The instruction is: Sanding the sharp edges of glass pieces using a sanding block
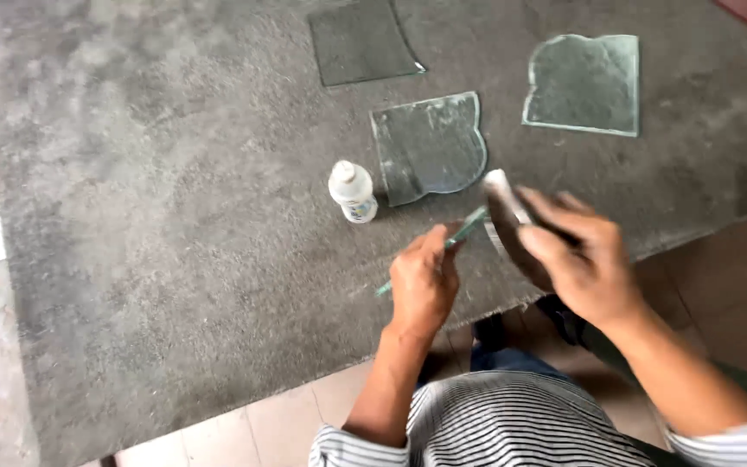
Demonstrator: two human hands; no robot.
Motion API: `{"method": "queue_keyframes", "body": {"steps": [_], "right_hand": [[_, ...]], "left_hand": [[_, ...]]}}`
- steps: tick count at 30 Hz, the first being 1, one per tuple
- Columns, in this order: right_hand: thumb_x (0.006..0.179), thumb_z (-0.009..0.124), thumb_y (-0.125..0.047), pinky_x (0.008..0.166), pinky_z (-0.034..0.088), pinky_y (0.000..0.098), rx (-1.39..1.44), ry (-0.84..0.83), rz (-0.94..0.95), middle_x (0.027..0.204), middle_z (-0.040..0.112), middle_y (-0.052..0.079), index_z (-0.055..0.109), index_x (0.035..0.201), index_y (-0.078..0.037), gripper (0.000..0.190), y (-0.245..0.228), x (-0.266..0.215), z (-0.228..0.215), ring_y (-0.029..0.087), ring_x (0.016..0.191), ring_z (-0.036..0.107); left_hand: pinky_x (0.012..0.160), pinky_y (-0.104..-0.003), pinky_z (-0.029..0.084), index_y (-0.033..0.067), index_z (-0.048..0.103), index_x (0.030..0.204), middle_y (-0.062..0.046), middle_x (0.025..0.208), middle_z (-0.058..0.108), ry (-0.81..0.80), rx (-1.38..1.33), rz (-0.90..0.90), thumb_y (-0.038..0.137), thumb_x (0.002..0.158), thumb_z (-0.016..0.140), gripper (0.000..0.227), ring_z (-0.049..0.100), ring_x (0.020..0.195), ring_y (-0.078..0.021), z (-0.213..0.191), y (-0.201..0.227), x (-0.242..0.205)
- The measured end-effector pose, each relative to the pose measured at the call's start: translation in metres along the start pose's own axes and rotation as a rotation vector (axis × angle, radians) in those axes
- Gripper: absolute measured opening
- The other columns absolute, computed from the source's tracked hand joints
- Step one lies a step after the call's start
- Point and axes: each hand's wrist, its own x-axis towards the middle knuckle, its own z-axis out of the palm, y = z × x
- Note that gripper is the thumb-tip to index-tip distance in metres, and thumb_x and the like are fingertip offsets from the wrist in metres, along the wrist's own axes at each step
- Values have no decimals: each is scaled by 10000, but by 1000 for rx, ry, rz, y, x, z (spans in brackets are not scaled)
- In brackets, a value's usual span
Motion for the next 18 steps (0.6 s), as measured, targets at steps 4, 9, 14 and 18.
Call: {"method": "queue_keyframes", "body": {"steps": [4, 9, 14, 18], "right_hand": [[1004, 359, -177, 1220, 406, 368, 348, 34, 122, 1460, 546, 234, 519, 1377, 111, 498, -37, -6, -3, 302, 1429, 511], [967, 441, -299, 556, 452, 258, 463, 188, 488, 1064, 616, 109, 631, 1346, 14, 528, -2, -29, -3, 145, 733, 568], [942, 421, -339, 583, 438, 228, 467, 198, 446, 1440, 624, 99, 580, 1398, 11, 596, -7, -28, -4, 97, 847, 544], [997, 419, -133, 1219, 396, 346, 378, 134, 291, 1436, 573, 202, 550, 1363, 70, 438, 7, -36, 2, 266, 1403, 529]], "left_hand": [[545, -474, 428, 176, 609, 1115, -95, 743, 626, -57, 43, -74, 154, 1008, 605, 110, 580, 642, -379, 1, -4, -10], [512, -481, 492, 169, 620, 1094, -66, 793, 726, -91, 183, -100, 170, 1003, 586, 97, 670, 598, -312, -23, -3, 6], [450, -517, 458, 124, 579, 972, -110, 621, 671, -406, 541, -182, 111, 971, 533, 48, 639, 508, -397, -41, 10, 31], [419, -439, 506, 102, 619, 976, -55, 603, 658, -553, 772, -91, -15, 942, 487, 180, 658, 501, -284, -19, -19, 24]]}}
